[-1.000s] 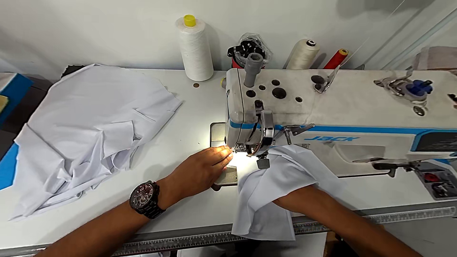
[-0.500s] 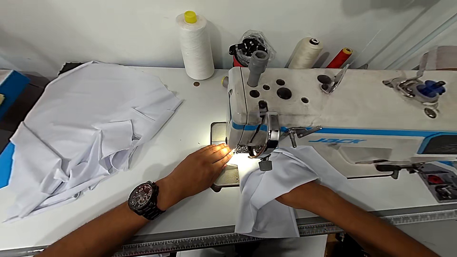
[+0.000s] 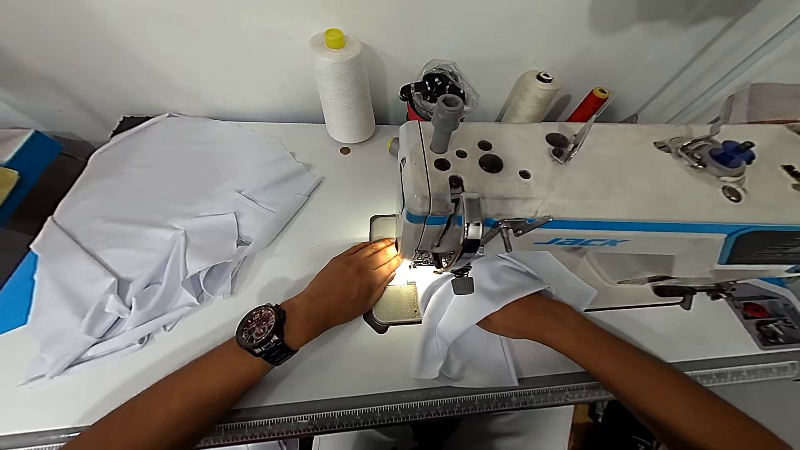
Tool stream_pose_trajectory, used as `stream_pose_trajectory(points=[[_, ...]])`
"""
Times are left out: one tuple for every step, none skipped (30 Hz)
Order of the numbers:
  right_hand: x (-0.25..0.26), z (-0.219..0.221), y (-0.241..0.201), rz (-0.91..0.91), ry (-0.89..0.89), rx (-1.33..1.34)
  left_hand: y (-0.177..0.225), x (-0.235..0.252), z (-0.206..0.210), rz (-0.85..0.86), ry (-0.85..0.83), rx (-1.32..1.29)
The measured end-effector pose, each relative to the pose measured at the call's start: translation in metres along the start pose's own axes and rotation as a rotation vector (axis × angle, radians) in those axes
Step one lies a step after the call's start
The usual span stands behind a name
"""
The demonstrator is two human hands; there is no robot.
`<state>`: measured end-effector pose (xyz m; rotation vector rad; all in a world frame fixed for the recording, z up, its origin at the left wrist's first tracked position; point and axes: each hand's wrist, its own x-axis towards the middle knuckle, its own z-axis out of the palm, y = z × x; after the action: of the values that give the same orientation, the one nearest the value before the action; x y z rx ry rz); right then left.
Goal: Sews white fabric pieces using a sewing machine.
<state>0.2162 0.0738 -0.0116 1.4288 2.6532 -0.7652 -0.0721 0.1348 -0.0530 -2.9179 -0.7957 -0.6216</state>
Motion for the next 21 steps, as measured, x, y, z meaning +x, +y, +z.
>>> stream_pose_trajectory(points=[[0.001,0.013,0.009,-0.081,0.081,0.142,0.000,0.000,0.000,-0.002,-0.001,0.002],[0.002,0.019,0.014,-0.124,0.118,0.206,0.000,0.000,0.000,-0.005,-0.003,0.005],[0.001,0.017,0.013,-0.140,0.133,0.119,0.000,0.000,0.000,-0.011,-0.005,0.006],[-0.002,0.013,0.011,-0.161,0.184,-0.077,0.001,0.000,0.000,-0.024,-0.011,0.008],[-0.003,0.016,0.014,-0.218,0.280,-0.256,0.003,0.000,0.001,-0.035,-0.014,0.012],[-0.004,0.018,0.015,-0.251,0.340,-0.339,0.004,-0.001,0.001,-0.046,-0.019,0.025],[-0.004,0.017,0.013,-0.259,0.364,-0.366,0.006,-0.001,0.000,-0.059,-0.029,0.049],[-0.006,0.015,0.009,-0.240,0.349,-0.363,0.012,0.001,-0.003,-0.076,-0.040,0.076],[-0.006,0.014,0.004,-0.213,0.332,-0.348,0.022,0.004,-0.009,-0.093,-0.047,0.089],[-0.006,0.015,0.000,-0.182,0.329,-0.322,0.037,0.009,-0.015,-0.098,-0.034,0.073],[-0.008,0.016,-0.008,-0.130,0.339,-0.282,0.056,0.019,-0.021,-0.092,-0.005,0.036],[-0.013,0.019,-0.020,-0.062,0.350,-0.206,0.080,0.030,-0.027,-0.076,0.021,-0.017],[-0.020,0.023,-0.035,0.011,0.345,-0.066,0.104,0.043,-0.032,-0.043,0.038,-0.071],[-0.027,0.035,-0.047,0.030,0.359,0.061,0.125,0.058,-0.034,-0.007,0.023,-0.114],[-0.031,0.053,-0.053,0.005,0.380,0.193,0.143,0.074,-0.033,0.012,-0.028,-0.136],[-0.031,0.074,-0.056,0.003,0.389,0.274,0.158,0.091,-0.028,0.007,-0.109,-0.145],[-0.031,0.082,-0.070,0.068,0.335,0.302,0.169,0.105,-0.020,-0.017,-0.212,-0.144],[-0.033,0.081,-0.093,0.218,0.245,0.361,0.178,0.116,-0.009,-0.045,-0.312,-0.139],[-0.034,0.089,-0.110,0.334,0.265,0.413,0.184,0.123,0.005,-0.051,-0.367,-0.121],[-0.036,0.103,-0.124,0.392,0.372,0.367,0.189,0.122,0.016,-0.024,-0.343,-0.088],[-0.039,0.121,-0.132,0.369,0.544,0.267,0.195,0.118,0.019,0.001,-0.301,-0.065]])
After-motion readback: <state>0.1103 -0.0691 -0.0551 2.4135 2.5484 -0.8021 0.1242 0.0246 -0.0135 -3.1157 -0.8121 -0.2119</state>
